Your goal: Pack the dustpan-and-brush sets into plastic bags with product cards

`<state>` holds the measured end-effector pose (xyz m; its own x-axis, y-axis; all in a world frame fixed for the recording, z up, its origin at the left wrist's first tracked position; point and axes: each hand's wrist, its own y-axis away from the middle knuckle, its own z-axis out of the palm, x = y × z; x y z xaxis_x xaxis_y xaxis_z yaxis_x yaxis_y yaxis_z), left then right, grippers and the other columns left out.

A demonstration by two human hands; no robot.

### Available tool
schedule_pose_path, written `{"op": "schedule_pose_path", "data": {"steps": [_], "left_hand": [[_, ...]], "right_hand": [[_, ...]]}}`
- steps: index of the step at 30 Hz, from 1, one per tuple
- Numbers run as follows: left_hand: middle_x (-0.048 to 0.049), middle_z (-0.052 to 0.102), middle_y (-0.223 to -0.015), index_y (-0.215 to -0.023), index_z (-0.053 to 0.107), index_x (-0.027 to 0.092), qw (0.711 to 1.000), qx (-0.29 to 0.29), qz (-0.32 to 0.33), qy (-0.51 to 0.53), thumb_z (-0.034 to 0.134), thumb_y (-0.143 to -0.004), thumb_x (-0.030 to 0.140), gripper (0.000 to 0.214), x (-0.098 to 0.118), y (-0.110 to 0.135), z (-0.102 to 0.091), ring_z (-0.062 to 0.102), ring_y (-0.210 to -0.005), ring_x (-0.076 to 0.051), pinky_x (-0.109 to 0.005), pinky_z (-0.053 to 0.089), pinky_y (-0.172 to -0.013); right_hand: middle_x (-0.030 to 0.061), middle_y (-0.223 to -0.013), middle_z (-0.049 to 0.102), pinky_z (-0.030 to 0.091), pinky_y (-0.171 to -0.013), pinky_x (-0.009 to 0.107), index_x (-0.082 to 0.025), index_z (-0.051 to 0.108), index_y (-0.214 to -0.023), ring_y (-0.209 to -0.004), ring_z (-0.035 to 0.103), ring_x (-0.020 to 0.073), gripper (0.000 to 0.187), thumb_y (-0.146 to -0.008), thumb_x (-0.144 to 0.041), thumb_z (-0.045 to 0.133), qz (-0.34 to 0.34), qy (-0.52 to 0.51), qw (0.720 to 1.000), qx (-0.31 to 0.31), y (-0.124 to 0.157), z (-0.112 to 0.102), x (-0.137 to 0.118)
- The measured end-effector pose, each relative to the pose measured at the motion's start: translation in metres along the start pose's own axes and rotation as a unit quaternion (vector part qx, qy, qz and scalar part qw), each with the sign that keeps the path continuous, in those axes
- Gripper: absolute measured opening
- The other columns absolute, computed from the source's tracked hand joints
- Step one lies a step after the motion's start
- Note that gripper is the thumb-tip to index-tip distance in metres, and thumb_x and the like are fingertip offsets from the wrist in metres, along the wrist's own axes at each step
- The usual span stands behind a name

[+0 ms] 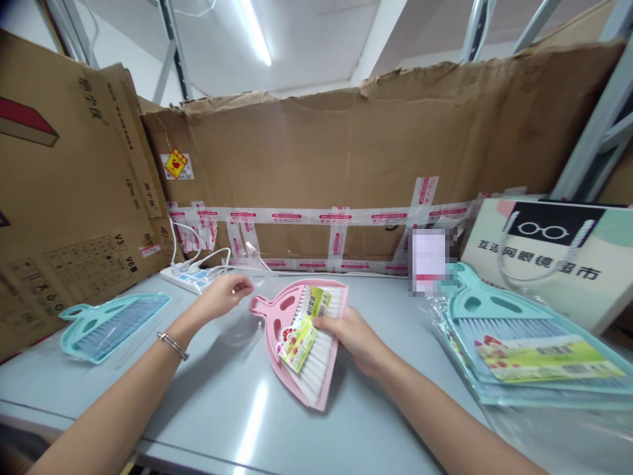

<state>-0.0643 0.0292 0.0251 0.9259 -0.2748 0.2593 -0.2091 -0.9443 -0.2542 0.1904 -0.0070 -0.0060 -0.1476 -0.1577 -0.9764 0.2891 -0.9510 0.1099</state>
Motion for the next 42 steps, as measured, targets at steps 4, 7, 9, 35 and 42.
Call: {"op": "schedule_pose_path", "data": {"steps": [4, 7, 9, 35, 42], "left_hand": [[-0.0038, 0.066, -0.076, -0.082, 0.061, 0.016, 0.980, 0.013, 0.065, 0.187, 0.047, -0.079, 0.020, 0.015, 0.017, 0.004, 0.003, 0.058, -0.069, -0.014, -0.024, 0.043, -0.062], [-0.0046, 0.065, -0.080, -0.085, 0.060, 0.016, 0.966, 0.060, 0.114, 0.224, 0.047, -0.081, 0.022, 0.014, 0.029, 0.007, 0.006, 0.057, -0.071, -0.014, -0.024, 0.043, -0.062], [-0.0045, 0.063, -0.078, -0.082, 0.060, 0.016, 0.961, 0.091, 0.165, 0.202, 0.047, -0.082, 0.022, 0.014, 0.038, 0.010, 0.009, 0.056, -0.071, -0.014, -0.025, 0.043, -0.065], [-0.0118, 0.061, -0.116, -0.116, 0.048, 0.017, 0.698, -0.073, -0.054, 0.710, 0.072, -0.068, 0.029, 0.055, 0.077, 0.024, 0.048, 0.059, -0.102, -0.023, -0.034, 0.048, -0.085], [-0.0127, 0.059, -0.119, -0.116, 0.048, 0.017, 0.704, -0.035, -0.050, 0.707, 0.073, -0.066, 0.026, 0.057, 0.062, 0.018, 0.045, 0.059, -0.103, -0.025, -0.034, 0.049, -0.084]], "right_hand": [[0.0093, -0.092, 0.071, 0.050, -0.082, 0.037, -0.014, 0.066, -0.090, -0.088, 0.065, 0.0254, 0.032, -0.060, -0.022, 0.074, -0.020, -0.049, 0.998, 0.037, -0.001, 0.005, 0.005], [0.0087, -0.092, 0.070, 0.051, -0.079, 0.035, -0.014, 0.066, -0.093, -0.084, 0.066, 0.0235, 0.034, -0.062, -0.025, 0.074, -0.016, -0.076, 0.997, 0.030, 0.000, 0.010, 0.008], [0.0092, -0.092, 0.070, 0.051, -0.079, 0.035, -0.013, 0.065, -0.093, -0.084, 0.066, 0.0236, 0.034, -0.063, -0.027, 0.074, -0.017, -0.078, 0.997, -0.009, 0.002, 0.016, 0.011], [0.0015, -0.090, 0.070, 0.057, -0.070, 0.026, -0.021, 0.058, -0.099, -0.086, 0.065, 0.0187, 0.041, -0.062, -0.017, 0.075, -0.094, -0.260, 0.953, 0.125, -0.008, 0.020, 0.009], [0.0000, -0.067, 0.067, 0.049, -0.047, 0.020, -0.018, 0.057, -0.081, -0.057, 0.060, 0.0121, 0.025, -0.066, -0.029, 0.073, -0.064, -0.146, 0.956, 0.245, -0.021, -0.013, 0.005]]}}
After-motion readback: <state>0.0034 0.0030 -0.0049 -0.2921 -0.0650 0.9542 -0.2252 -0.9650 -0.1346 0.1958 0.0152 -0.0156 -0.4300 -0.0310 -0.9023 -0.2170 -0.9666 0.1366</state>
